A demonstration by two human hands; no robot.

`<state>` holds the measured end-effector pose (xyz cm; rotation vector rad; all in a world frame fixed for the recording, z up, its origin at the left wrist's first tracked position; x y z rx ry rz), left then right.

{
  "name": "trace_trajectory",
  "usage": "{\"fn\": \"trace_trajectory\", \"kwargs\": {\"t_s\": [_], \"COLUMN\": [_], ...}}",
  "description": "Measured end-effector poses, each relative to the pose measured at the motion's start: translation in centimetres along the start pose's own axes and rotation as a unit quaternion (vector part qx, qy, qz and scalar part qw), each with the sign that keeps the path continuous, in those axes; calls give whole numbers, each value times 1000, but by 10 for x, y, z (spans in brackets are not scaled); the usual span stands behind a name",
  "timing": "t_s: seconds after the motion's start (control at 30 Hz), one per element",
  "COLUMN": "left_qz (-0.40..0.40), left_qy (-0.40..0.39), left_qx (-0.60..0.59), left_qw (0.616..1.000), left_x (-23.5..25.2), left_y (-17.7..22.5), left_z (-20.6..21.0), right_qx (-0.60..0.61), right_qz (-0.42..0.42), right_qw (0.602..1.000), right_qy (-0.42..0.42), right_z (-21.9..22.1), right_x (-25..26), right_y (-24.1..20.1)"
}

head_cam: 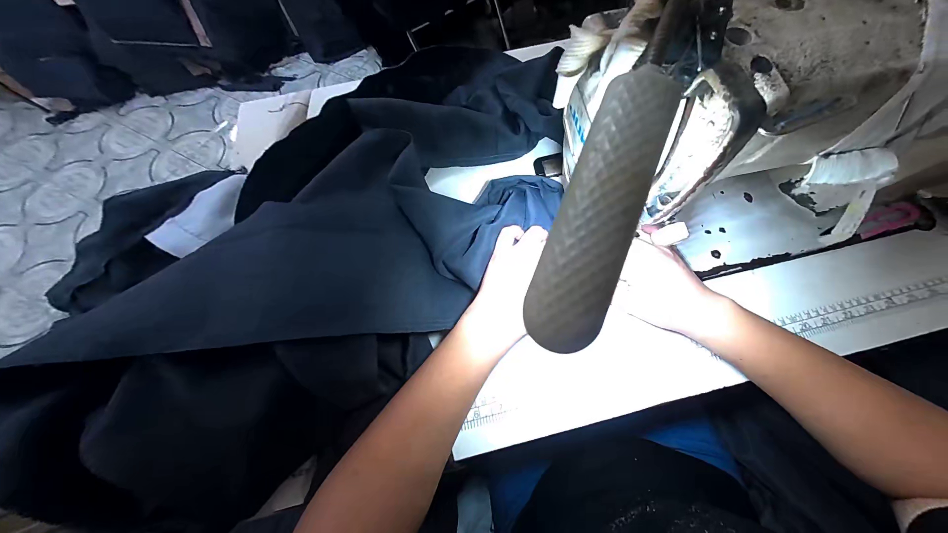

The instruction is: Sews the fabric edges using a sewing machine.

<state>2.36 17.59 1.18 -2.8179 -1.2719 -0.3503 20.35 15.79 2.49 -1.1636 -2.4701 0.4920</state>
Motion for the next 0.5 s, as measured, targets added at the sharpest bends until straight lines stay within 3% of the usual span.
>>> {"fn": "trace_trajectory", "kwargs": {"t_s": [0.13, 0.3, 0.37, 0.43, 0.5], "left_qz": [-12, -12, -18, -34, -44], "left_qy": [1, 4, 4, -2, 10], "left_qx": [9, 20, 22, 11, 11], "left_qw": [1000, 1000, 1000, 999, 999], "left_x": [2, 0, 1, 2, 4], "left_y": [-6, -8, -8, -8, -8], "left_z": [6, 10, 9, 10, 12], "right_qx": [23, 33, 22, 51, 99], "right_qz": [-25, 3, 30, -17, -68], "right_qw": [997, 999, 999, 995, 979], "right_qy": [74, 27, -17, 78, 166], "right_z": [8, -2, -25, -65, -132], "right_x": [1, -2, -19, -49, -86], "right_y": [13, 12, 0, -11, -23]}}
Point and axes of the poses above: each hand's wrist, its own x-axis towards the middle knuckle, its own z-axis out of the palm, y = z × x, the point moved 3 cm from there along x, towards the middle knuckle, and after that the axes turned 9 degrees about x, right-handed, at the moved point
